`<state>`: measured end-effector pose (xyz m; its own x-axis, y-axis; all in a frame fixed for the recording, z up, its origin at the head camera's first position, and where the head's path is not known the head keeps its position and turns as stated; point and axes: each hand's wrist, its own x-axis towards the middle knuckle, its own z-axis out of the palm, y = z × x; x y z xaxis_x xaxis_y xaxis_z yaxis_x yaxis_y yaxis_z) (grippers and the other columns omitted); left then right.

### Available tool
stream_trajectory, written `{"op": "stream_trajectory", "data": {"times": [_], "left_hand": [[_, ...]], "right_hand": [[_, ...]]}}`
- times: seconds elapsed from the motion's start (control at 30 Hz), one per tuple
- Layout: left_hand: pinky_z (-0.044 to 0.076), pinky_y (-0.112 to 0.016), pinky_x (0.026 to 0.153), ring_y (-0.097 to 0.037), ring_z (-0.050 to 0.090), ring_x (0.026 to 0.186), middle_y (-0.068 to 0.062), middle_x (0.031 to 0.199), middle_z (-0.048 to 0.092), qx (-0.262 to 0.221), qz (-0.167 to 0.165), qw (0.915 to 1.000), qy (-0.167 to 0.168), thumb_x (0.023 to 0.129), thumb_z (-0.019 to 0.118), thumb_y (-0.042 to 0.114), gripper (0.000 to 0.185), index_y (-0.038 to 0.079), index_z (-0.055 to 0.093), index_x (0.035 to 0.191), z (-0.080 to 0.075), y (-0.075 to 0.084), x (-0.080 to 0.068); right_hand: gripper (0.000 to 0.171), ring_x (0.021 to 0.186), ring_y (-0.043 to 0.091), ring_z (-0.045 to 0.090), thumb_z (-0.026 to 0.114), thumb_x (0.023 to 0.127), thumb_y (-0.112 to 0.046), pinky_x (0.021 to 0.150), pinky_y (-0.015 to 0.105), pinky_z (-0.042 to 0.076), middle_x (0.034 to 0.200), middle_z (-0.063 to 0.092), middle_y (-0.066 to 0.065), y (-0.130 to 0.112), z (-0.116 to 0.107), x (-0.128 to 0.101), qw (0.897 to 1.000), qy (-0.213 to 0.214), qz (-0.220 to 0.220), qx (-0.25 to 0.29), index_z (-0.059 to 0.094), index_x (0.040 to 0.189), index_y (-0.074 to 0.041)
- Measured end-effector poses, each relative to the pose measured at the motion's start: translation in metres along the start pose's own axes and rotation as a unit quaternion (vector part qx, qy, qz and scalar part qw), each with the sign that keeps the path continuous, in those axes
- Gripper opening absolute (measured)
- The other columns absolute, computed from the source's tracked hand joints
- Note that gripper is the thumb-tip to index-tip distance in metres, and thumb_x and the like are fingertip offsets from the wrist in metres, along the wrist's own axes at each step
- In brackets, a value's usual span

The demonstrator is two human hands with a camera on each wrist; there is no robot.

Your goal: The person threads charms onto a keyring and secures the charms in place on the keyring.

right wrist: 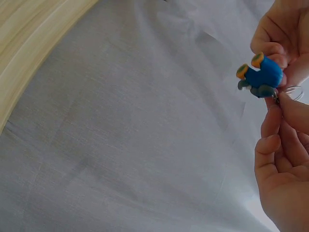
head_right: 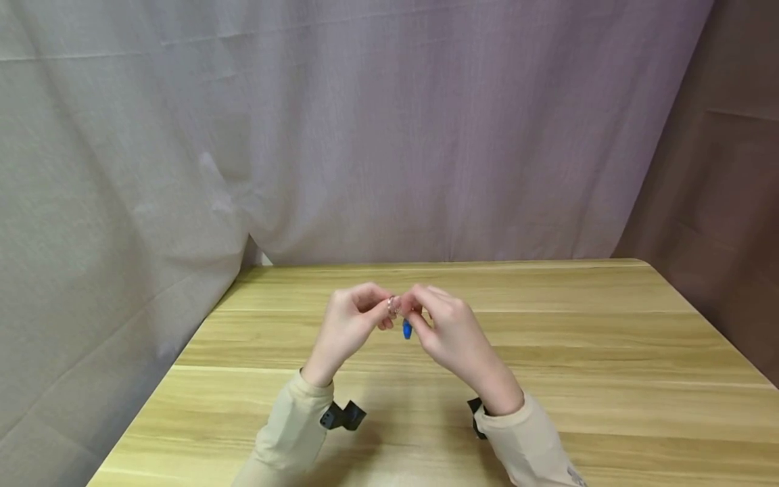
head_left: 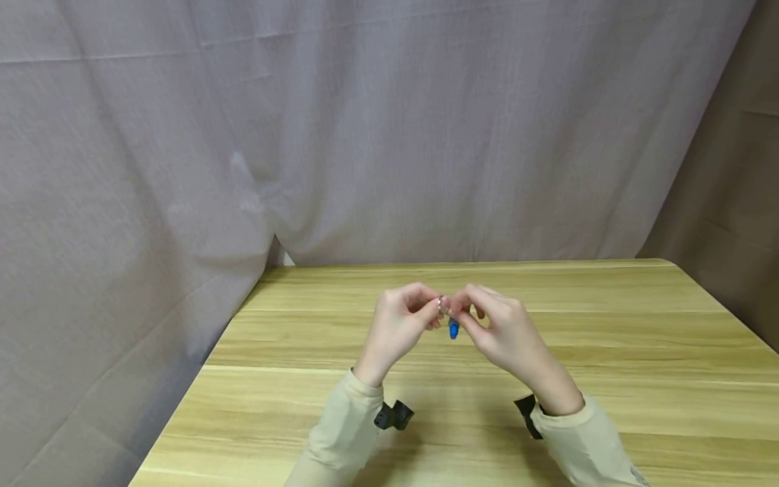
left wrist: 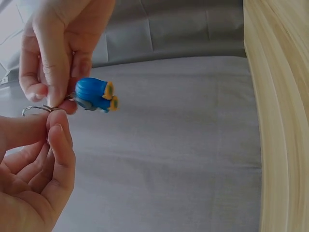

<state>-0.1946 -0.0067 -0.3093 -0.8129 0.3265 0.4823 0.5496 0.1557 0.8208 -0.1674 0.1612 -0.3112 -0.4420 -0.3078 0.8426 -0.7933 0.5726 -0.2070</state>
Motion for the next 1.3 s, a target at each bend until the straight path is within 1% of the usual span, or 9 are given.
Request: {"op": "stream_trajectory", "data": {"times": [0.07, 0.3, 0.43, 0.6, 0.77, 0.9, 1.1, 1.2, 1.3], "left_hand": [[0.053, -0.019, 0.056, -0.004, 0.059, 0.057, -0.019, 0.077, 0.072, -0.005, -0.001, 1.0, -0.003, 0.09, 0.067, 0.007, 0.012, -0.004, 0.071, 0.087, 0.0001, 0.0001, 0.0002], [0.058, -0.036, 0.062, -0.005, 0.06, 0.06, -0.023, 0.077, 0.07, -0.023, -0.005, 0.9994, -0.026, 0.092, 0.064, 0.005, 0.013, -0.006, 0.071, 0.091, -0.0022, -0.0003, 0.002], [0.059, -0.03, 0.066, -0.005, 0.063, 0.066, -0.027, 0.085, 0.069, -0.065, -0.016, 0.9963, -0.053, 0.094, 0.059, 0.003, 0.016, -0.009, 0.069, 0.099, -0.0043, -0.0005, 0.0038], [0.059, -0.031, 0.075, -0.005, 0.065, 0.074, -0.033, 0.096, 0.067, -0.131, -0.046, 0.9857, -0.096, 0.098, 0.051, 0.003, 0.024, -0.011, 0.064, 0.114, -0.0074, -0.0003, 0.0029], [0.057, -0.03, 0.082, -0.008, 0.067, 0.08, -0.029, 0.103, 0.068, -0.136, -0.077, 0.9799, -0.124, 0.098, 0.054, 0.01, 0.031, -0.004, 0.061, 0.124, -0.0093, 0.0019, 0.0007], [0.057, -0.027, 0.082, -0.01, 0.069, 0.082, -0.022, 0.107, 0.071, -0.11, -0.084, 0.9841, -0.111, 0.093, 0.064, 0.011, 0.033, 0.0, 0.063, 0.123, -0.0077, 0.0025, -0.0004], [0.058, -0.025, 0.07, -0.01, 0.067, 0.071, -0.029, 0.089, 0.069, -0.084, -0.035, 0.9934, -0.071, 0.095, 0.059, 0.005, 0.021, -0.009, 0.067, 0.107, -0.0035, 0.0011, 0.0003], [0.056, -0.023, 0.063, -0.007, 0.062, 0.065, -0.025, 0.08, 0.068, -0.048, -0.02, 0.9973, -0.051, 0.095, 0.059, 0.008, 0.018, -0.008, 0.068, 0.098, -0.0038, 0.0012, 0.0001], [0.057, -0.027, 0.062, -0.01, 0.062, 0.064, -0.022, 0.077, 0.067, -0.019, -0.006, 0.9991, -0.037, 0.096, 0.059, 0.01, 0.018, -0.006, 0.068, 0.094, -0.0045, 0.0011, -0.0005]], "right_hand": [[0.029, 0.065, 0.002, 0.049, 0.074, 0.072, 0.016, 0.061, 0.01, 0.037, 0.071, 0.062, -0.005, 0.0003, 0.0002, -0.0003, 1.0, 0.001, 0.003, -0.005, 0.061, 0.081, -0.008], [0.028, 0.065, 0.003, 0.049, 0.072, 0.072, 0.016, 0.06, 0.014, 0.039, 0.071, 0.061, -0.005, 0.0005, -0.0006, 0.0009, 1.0, 0.015, 0.001, -0.004, 0.06, 0.08, -0.008], [0.027, 0.065, 0.004, 0.05, 0.07, 0.072, 0.017, 0.061, 0.014, 0.04, 0.072, 0.061, -0.003, 0.002, -0.0005, 0.0029, 0.999, 0.036, -0.004, -0.004, 0.059, 0.08, -0.007], [0.027, 0.065, 0.005, 0.051, 0.069, 0.071, 0.018, 0.061, 0.015, 0.041, 0.073, 0.063, -0.001, 0.0033, -0.0001, 0.0034, 0.998, 0.055, 0.008, 0.0, 0.06, 0.08, -0.006], [0.026, 0.064, 0.004, 0.05, 0.069, 0.072, 0.018, 0.061, 0.013, 0.04, 0.072, 0.063, -0.001, 0.0046, -0.0005, 0.0035, 0.997, 0.065, 0.035, 0.004, 0.06, 0.08, -0.006], [0.026, 0.064, 0.003, 0.05, 0.069, 0.073, 0.017, 0.061, 0.012, 0.039, 0.071, 0.063, -0.002, 0.0052, 0.0, 0.0042, 0.997, 0.069, 0.045, 0.009, 0.06, 0.08, -0.006], [0.026, 0.063, 0.003, 0.05, 0.07, 0.073, 0.016, 0.06, 0.011, 0.039, 0.069, 0.062, -0.002, 0.0035, -0.0002, 0.0051, 0.996, 0.069, 0.051, 0.017, 0.061, 0.082, -0.007], [0.027, 0.062, 0.003, 0.05, 0.071, 0.072, 0.017, 0.059, 0.011, 0.04, 0.069, 0.062, -0.003, 0.0025, -0.0008, 0.0054, 0.996, 0.068, 0.05, 0.017, 0.061, 0.082, -0.006], [0.027, 0.062, 0.003, 0.051, 0.071, 0.073, 0.017, 0.058, 0.011, 0.04, 0.069, 0.062, -0.002, 0.002, -0.0011, 0.0054, 0.997, 0.066, 0.048, 0.017, 0.061, 0.081, -0.006]]}}
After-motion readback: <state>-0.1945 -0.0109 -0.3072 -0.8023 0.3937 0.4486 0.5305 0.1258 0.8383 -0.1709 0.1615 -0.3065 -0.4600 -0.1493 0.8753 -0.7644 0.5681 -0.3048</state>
